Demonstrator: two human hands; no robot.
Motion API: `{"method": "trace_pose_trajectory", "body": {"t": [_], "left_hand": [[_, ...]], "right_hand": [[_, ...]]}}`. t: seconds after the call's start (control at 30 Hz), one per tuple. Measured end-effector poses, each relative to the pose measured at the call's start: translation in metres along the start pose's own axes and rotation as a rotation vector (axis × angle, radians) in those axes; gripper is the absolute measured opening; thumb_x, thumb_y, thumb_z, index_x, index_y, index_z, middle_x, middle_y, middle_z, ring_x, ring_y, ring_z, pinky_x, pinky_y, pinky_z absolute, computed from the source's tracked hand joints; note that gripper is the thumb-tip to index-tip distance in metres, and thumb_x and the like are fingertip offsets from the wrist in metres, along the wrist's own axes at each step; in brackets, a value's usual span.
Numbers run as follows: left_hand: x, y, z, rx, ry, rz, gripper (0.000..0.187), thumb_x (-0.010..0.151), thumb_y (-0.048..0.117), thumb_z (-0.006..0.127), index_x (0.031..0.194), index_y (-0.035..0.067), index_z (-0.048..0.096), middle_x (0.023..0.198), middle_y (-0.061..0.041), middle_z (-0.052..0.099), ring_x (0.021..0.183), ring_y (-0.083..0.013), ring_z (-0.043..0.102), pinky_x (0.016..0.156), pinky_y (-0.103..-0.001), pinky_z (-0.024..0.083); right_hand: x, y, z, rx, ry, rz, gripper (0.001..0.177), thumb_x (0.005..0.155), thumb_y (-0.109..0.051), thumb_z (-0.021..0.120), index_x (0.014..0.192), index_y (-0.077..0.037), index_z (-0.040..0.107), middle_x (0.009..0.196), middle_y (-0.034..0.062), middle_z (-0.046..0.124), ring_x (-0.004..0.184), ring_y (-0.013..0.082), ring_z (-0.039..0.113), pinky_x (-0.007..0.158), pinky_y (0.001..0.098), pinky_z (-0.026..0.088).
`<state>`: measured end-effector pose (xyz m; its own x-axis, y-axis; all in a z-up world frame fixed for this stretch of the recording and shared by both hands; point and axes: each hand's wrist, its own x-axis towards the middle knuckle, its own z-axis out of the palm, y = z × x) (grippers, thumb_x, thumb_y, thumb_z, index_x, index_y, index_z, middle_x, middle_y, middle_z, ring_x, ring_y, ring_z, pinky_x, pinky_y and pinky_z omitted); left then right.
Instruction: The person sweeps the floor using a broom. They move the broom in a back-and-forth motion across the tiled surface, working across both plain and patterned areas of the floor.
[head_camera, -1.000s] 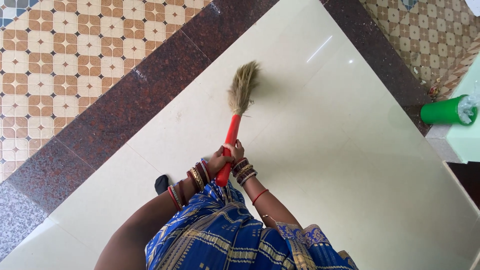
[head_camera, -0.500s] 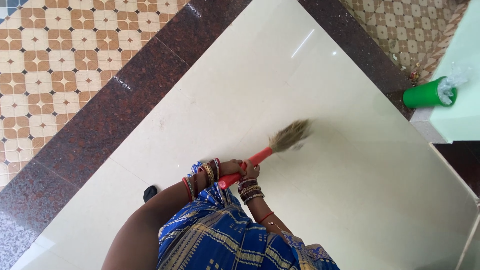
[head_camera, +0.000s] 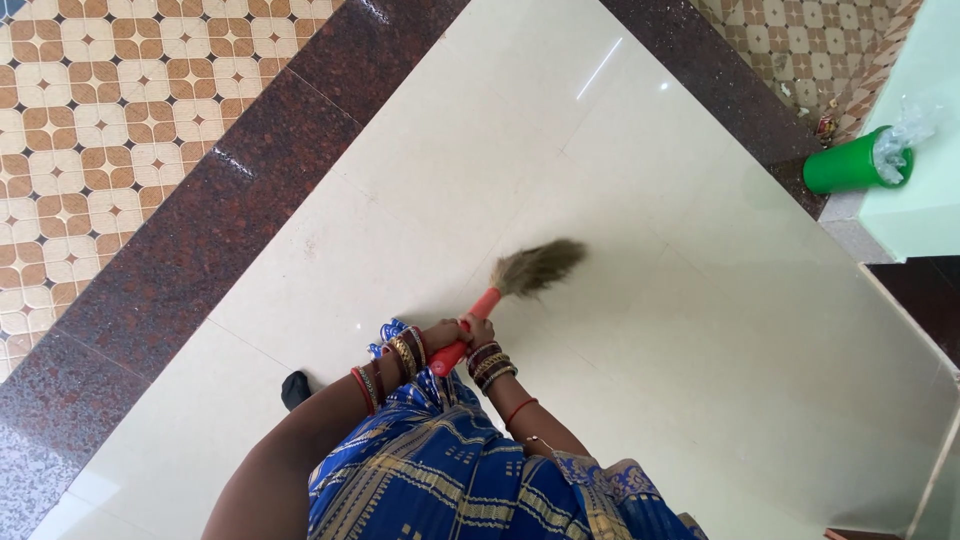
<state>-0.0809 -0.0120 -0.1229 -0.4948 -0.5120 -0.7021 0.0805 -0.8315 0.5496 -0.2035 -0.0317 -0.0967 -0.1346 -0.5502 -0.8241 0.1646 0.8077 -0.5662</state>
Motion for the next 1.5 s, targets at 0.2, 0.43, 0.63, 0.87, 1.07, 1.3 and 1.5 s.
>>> {"method": "trace_pose_trajectory", "body": {"t": [0.2,0.43,0.63,0.87,1.07,1.3,1.5], "left_hand": [[-0.016,0.007,-0.006,-0.305,0.246,0.166,0.037,0.089,0.010,0.065,0.122,-0.002,0.054,0.090,-0.016,0.068,0.067,-0.0262,0.068,0.057,-0.037,0.059],[-0.049,0.065,0.027,-0.314,0.465,0.206,0.057,0.089,0.011,0.063,0.140,0.001,0.039,0.103,-0.019,0.066,0.078,-0.0257,0.070,0.061,-0.038,0.062],[-0.061,0.080,0.047,-0.170,0.324,0.345,0.068,0.087,0.008,0.065,0.147,0.006,0.032,0.108,-0.018,0.066,0.081,-0.0231,0.071,0.065,-0.036,0.064],[-0.013,0.083,0.055,-0.027,0.010,0.184,0.069,0.088,0.009,0.065,0.150,0.010,0.035,0.108,-0.016,0.066,0.079,-0.0222,0.069,0.066,-0.036,0.062],[0.090,0.093,0.070,0.274,-0.206,0.047,0.034,0.091,0.014,0.068,0.118,-0.006,0.064,0.097,-0.018,0.074,0.074,-0.0239,0.074,0.067,-0.036,0.064],[0.137,0.129,0.080,0.346,-0.357,-0.081,0.027,0.091,0.014,0.065,0.098,-0.012,0.070,0.088,-0.021,0.075,0.071,-0.0250,0.076,0.062,-0.033,0.065],[0.147,0.166,0.045,0.114,-0.167,-0.061,0.023,0.091,0.013,0.064,0.101,-0.008,0.067,0.088,-0.019,0.074,0.070,-0.0264,0.075,0.061,-0.036,0.064]], "right_hand": [[0.029,-0.023,0.032,-0.220,-0.230,-0.101,0.042,0.077,-0.019,0.074,0.111,-0.003,0.055,0.093,0.0134,0.069,0.077,0.0237,0.069,0.067,0.0385,0.060],[0.050,-0.052,0.043,-0.295,-0.419,-0.234,0.029,0.081,-0.015,0.074,0.103,-0.001,0.060,0.090,0.0137,0.070,0.075,0.0231,0.070,0.067,0.0351,0.062],[0.034,-0.055,0.019,-0.098,-0.345,-0.331,0.034,0.083,-0.013,0.072,0.112,-0.002,0.059,0.089,0.0117,0.067,0.071,0.0210,0.066,0.060,0.0349,0.059],[0.032,-0.059,-0.031,0.155,0.031,-0.360,0.051,0.077,-0.014,0.075,0.123,-0.012,0.053,0.091,0.0088,0.068,0.074,0.0212,0.066,0.062,0.0348,0.058],[0.039,-0.074,-0.080,0.343,0.195,-0.210,0.041,0.085,-0.021,0.074,0.114,0.002,0.056,0.087,0.0130,0.065,0.069,0.0275,0.063,0.059,0.0393,0.056],[0.129,-0.066,-0.127,0.060,-0.070,-0.106,0.030,0.095,-0.031,0.059,0.099,-0.006,0.074,0.094,0.0132,0.072,0.076,0.0198,0.069,0.062,0.0315,0.059],[0.158,-0.118,-0.094,-0.808,-0.089,-0.621,0.030,0.093,-0.032,0.058,0.109,-0.010,0.072,0.096,0.0074,0.072,0.084,0.0220,0.069,0.074,0.0344,0.060]]}}
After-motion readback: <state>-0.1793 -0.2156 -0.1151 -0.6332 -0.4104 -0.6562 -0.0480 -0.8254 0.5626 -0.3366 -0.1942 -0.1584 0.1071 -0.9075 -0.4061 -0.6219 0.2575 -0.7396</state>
